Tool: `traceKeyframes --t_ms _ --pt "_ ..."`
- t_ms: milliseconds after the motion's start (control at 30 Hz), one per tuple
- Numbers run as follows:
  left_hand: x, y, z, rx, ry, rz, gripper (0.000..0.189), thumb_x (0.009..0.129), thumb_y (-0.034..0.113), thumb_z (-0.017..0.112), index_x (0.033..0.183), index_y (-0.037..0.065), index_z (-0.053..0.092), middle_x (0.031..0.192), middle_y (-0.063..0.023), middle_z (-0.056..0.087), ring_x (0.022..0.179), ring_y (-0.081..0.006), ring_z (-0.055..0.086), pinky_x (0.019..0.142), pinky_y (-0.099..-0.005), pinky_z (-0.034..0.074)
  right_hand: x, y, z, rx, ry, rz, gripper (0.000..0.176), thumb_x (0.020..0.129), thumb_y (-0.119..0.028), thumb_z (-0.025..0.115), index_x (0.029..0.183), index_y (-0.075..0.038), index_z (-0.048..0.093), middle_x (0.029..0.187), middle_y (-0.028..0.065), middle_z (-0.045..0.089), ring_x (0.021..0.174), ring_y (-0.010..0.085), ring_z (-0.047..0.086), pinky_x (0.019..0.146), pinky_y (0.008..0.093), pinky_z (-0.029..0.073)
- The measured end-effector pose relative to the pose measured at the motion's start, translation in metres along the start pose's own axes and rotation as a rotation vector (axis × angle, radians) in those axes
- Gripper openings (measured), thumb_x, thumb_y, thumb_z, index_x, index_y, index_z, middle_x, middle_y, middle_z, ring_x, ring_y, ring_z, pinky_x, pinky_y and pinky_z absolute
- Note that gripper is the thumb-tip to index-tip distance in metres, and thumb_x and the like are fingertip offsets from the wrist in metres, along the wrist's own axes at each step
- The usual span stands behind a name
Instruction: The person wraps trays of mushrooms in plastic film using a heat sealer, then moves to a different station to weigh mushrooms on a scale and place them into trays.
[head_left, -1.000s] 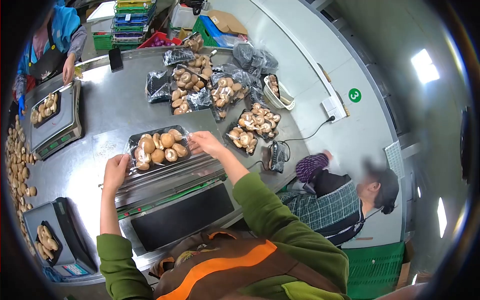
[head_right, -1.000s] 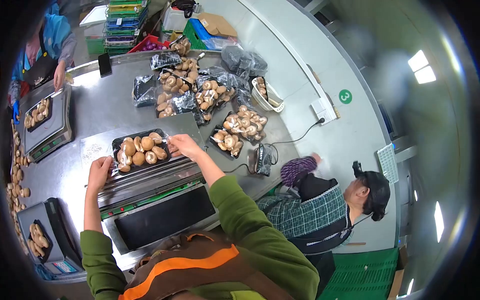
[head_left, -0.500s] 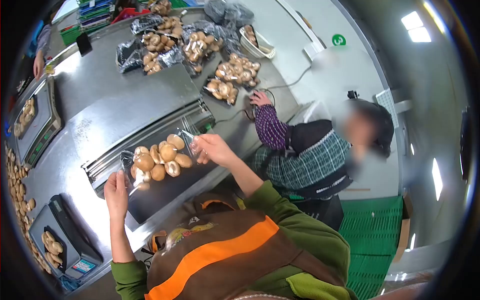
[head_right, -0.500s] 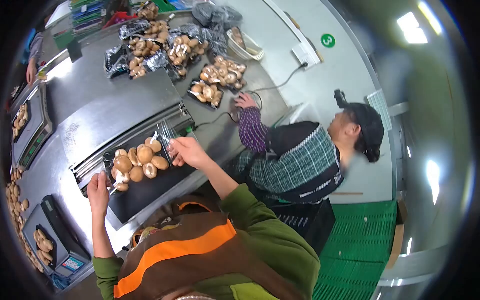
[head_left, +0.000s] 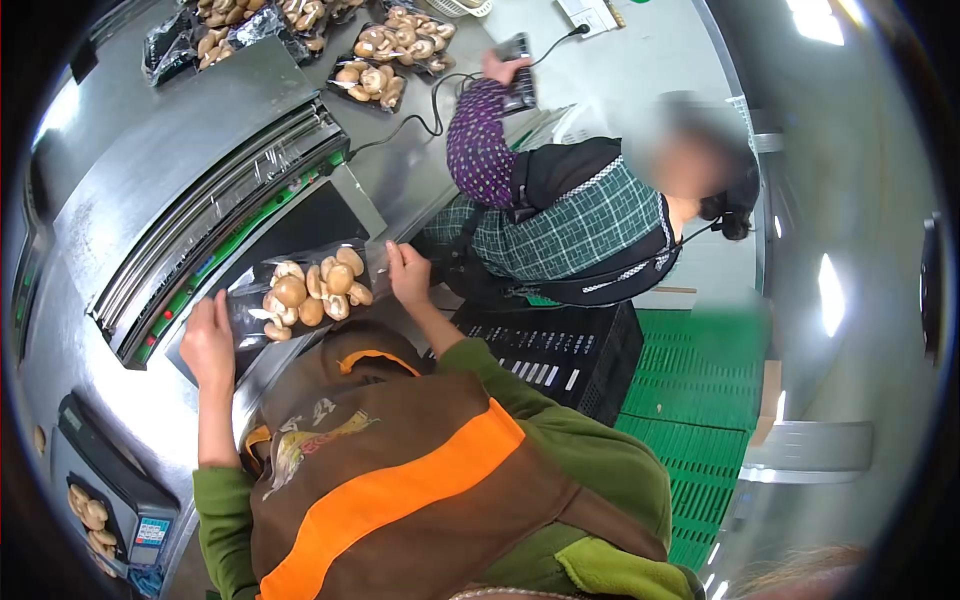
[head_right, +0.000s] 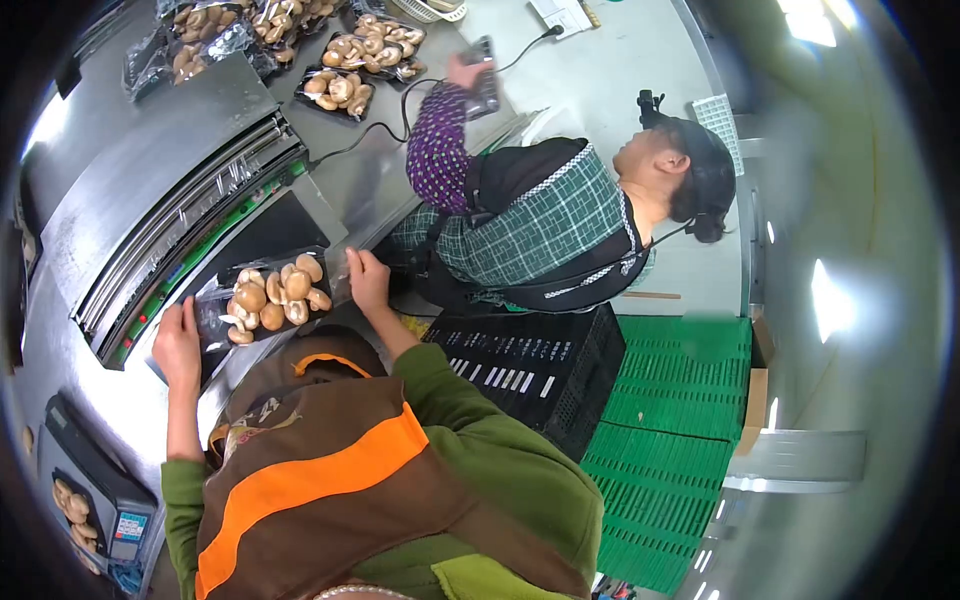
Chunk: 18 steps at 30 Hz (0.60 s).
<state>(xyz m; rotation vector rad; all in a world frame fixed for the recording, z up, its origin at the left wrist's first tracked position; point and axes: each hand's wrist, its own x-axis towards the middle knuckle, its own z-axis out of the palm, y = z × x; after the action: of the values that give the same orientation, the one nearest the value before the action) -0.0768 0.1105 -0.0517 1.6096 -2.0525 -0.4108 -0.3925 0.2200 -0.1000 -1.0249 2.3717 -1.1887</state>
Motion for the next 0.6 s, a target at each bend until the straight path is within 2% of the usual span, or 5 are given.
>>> traceKeyframes --t_ms 133,200,400,500,600 --pt "0.024 0.025 0.034 0.093 -0.004 0.214 0.025 0.088 0.021 0.060 0.068 0.008 0.051 0.069 -0.0089 0.058 0.063 -0.0272 0.060 0.054 -0.0382 0.047 -0.020 0.071 0.081 0.441 -0.007 0.217 0.034 0.097 -0.031 0.047 0.082 -0.002 0.055 0.072 0.0049 0.055 0.066 0.0145 0.050 0.065 0.0328 0.045" --pt "0.028 0.024 0.037 0.042 -0.072 0.203 0.022 0.089 0.020 0.058 0.071 0.007 0.053 0.071 -0.0108 0.058 0.064 -0.0287 0.059 0.056 -0.0361 0.048 -0.032 -0.039 0.043 1.288 -0.307 1.040 0.024 0.098 -0.030 0.039 0.101 -0.012 0.054 0.097 0.0025 0.057 0.087 0.0174 0.055 0.079 0.0323 0.046" --pt "0.017 0.038 -0.007 -1.649 -0.628 -1.157 0.012 0.093 0.012 0.052 0.092 0.005 0.062 0.093 -0.0070 0.063 0.082 -0.0194 0.062 0.078 -0.0306 0.051 -0.046 -0.147 0.026 1.617 -0.713 -0.640 0.033 0.080 -0.013 0.065 0.112 -0.006 0.059 0.116 0.0074 0.056 0.108 0.0190 0.052 0.089 0.0340 0.042" --pt "-0.011 0.029 -0.024 -1.868 -0.723 -0.110 0.010 0.090 0.018 0.057 0.090 0.008 0.053 0.088 -0.0054 0.055 0.079 -0.0119 0.054 0.073 -0.0240 0.044 -0.060 -0.164 -0.015 1.036 -1.139 -0.605 0.026 0.086 -0.013 0.058 0.109 0.000 0.060 0.102 0.0065 0.062 0.094 0.0141 0.057 0.082 0.0279 0.044" --pt "-0.005 0.085 -0.067 -1.954 -0.934 0.376 0.023 0.084 0.023 0.065 0.096 0.007 0.054 0.092 -0.0074 0.053 0.077 -0.0121 0.053 0.065 -0.0193 0.041 -0.062 -0.228 -0.053 0.655 -1.519 0.381 0.025 0.083 -0.016 0.060 0.098 0.004 0.063 0.089 0.0056 0.065 0.081 0.0111 0.058 0.072 0.0272 0.046"
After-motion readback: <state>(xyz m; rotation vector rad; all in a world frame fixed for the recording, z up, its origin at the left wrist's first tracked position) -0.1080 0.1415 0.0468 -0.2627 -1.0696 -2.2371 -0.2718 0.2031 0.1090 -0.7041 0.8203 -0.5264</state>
